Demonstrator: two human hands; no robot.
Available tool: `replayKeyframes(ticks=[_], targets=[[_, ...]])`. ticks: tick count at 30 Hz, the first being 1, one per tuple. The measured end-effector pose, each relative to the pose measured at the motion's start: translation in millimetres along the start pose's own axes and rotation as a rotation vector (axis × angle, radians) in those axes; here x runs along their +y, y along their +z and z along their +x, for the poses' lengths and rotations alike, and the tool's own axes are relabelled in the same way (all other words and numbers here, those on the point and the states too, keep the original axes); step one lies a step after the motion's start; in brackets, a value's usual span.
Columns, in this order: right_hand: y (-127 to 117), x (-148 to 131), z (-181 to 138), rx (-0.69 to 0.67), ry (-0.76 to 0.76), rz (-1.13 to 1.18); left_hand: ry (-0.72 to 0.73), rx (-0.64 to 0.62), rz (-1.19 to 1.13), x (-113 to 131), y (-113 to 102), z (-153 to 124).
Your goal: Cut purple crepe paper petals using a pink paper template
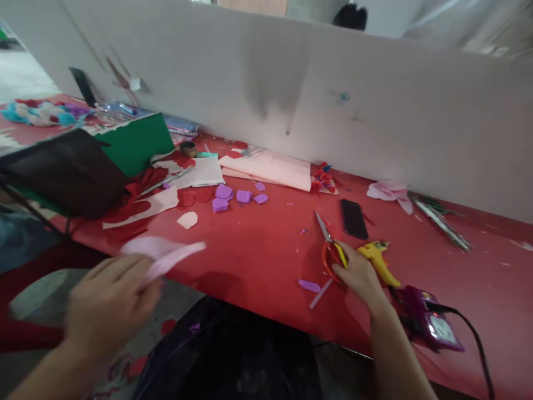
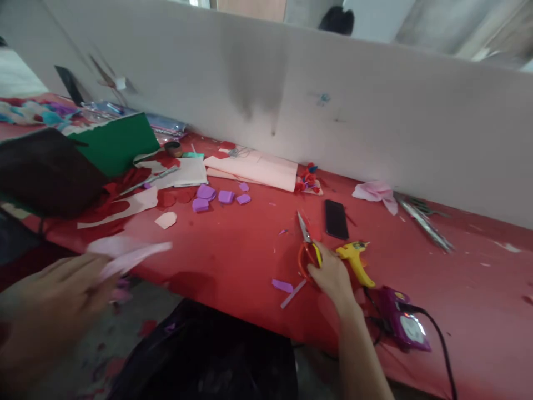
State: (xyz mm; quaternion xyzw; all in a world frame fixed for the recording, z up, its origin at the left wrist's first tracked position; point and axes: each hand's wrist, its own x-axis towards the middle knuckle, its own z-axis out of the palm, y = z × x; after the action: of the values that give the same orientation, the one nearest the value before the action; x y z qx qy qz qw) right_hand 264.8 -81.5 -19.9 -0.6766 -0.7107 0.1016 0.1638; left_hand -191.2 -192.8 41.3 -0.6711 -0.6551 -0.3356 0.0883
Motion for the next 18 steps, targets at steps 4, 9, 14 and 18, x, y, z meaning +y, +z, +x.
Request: replayKeyframes(ticks=[4, 9, 14, 18], targets=[[1.4, 3.0, -5.7, 0.028, 0.030, 0.008, 0.131, -0.216, 0.016, 114.0, 93.5, 61.6], [-0.7, 4.3, -10.3, 0.035, 0.048, 0.055, 0.270, -0.625, -0.101, 195.2, 207.6, 92.5], [1.3, 3.4, -11.2, 0.050, 0.066, 0.057, 0.690, -0.836, -0.322, 183.3, 224.8, 70.9], [4.0, 2.2, -10.8, 0.066, 0.069, 0.032, 1.035, -1.035, -0.546, 158.3, 191.3, 57.4]])
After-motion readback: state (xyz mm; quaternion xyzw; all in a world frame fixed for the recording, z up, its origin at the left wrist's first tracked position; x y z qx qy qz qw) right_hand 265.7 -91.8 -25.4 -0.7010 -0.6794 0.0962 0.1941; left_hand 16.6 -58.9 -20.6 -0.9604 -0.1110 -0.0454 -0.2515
